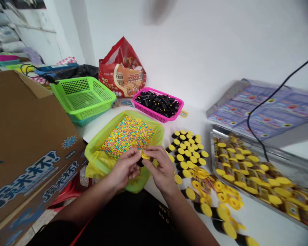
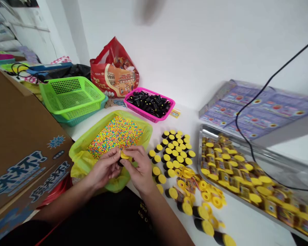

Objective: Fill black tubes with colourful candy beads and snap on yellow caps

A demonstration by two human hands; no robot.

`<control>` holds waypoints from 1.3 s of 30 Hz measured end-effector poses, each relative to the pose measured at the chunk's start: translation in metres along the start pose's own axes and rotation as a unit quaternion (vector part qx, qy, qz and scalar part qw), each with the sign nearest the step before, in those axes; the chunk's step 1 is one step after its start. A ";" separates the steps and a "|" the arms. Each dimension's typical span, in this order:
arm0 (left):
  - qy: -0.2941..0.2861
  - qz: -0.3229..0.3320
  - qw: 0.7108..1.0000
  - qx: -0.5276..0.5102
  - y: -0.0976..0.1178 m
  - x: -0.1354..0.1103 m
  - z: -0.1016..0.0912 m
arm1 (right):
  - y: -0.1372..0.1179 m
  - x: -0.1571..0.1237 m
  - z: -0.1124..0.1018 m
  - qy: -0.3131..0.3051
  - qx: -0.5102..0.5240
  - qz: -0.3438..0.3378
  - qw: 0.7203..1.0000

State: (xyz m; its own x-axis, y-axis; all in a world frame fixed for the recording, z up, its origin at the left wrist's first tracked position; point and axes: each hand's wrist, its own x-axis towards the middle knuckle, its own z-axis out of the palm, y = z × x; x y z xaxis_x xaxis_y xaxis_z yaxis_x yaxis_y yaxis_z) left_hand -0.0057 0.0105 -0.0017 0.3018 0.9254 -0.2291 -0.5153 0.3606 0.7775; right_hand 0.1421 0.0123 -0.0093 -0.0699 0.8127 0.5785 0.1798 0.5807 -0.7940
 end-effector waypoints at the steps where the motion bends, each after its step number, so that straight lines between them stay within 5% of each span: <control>1: 0.001 0.003 1.000 0.003 -0.001 0.000 0.000 | 0.001 -0.001 0.001 0.010 -0.001 0.000 1.000; 6: 0.017 0.029 0.999 0.002 -0.007 0.001 -0.001 | 0.006 -0.007 0.011 0.049 -0.044 -0.016 0.998; 10: 0.030 0.006 0.999 0.023 -0.006 0.000 -0.003 | -0.002 -0.006 0.009 0.006 -0.082 -0.021 0.996; 13: 0.002 -0.016 0.996 0.087 0.001 -0.002 -0.006 | -0.001 0.011 -0.014 -0.026 -0.116 -0.012 0.993; 15: -0.003 0.013 0.990 0.143 0.009 -0.003 -0.010 | 0.013 0.032 -0.040 0.017 -0.182 0.020 0.983; 18: 0.027 0.074 0.977 0.200 0.019 0.000 -0.019 | 0.055 0.070 -0.082 0.075 -0.337 0.133 0.929; 20: 0.047 0.101 0.967 0.229 0.026 0.003 -0.025 | 0.086 0.091 -0.100 0.017 -0.430 0.204 0.879; 22: 0.069 0.127 0.956 0.255 0.031 0.005 -0.029 | 0.112 0.102 -0.107 -0.026 -0.456 0.218 0.863; 29: 0.069 0.131 0.950 0.276 0.034 0.008 -0.035 | 0.130 0.112 -0.116 -0.117 -0.469 0.168 0.859; 34: 0.037 0.103 0.943 0.315 0.021 0.013 -0.043 | 0.141 0.183 -0.133 -0.097 -0.547 0.174 0.813; 39: 0.055 0.093 0.942 0.318 0.018 0.017 -0.049 | 0.183 0.253 -0.108 -0.128 -0.594 0.204 0.768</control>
State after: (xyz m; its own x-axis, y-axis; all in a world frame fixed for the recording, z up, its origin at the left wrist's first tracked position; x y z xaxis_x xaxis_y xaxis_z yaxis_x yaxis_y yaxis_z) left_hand -0.0494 0.0387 -0.0201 0.1506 0.9849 -0.0859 0.0434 0.0802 0.9958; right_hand 0.2634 0.3187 0.0124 0.0676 0.9862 0.1509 0.9951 -0.0557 -0.0819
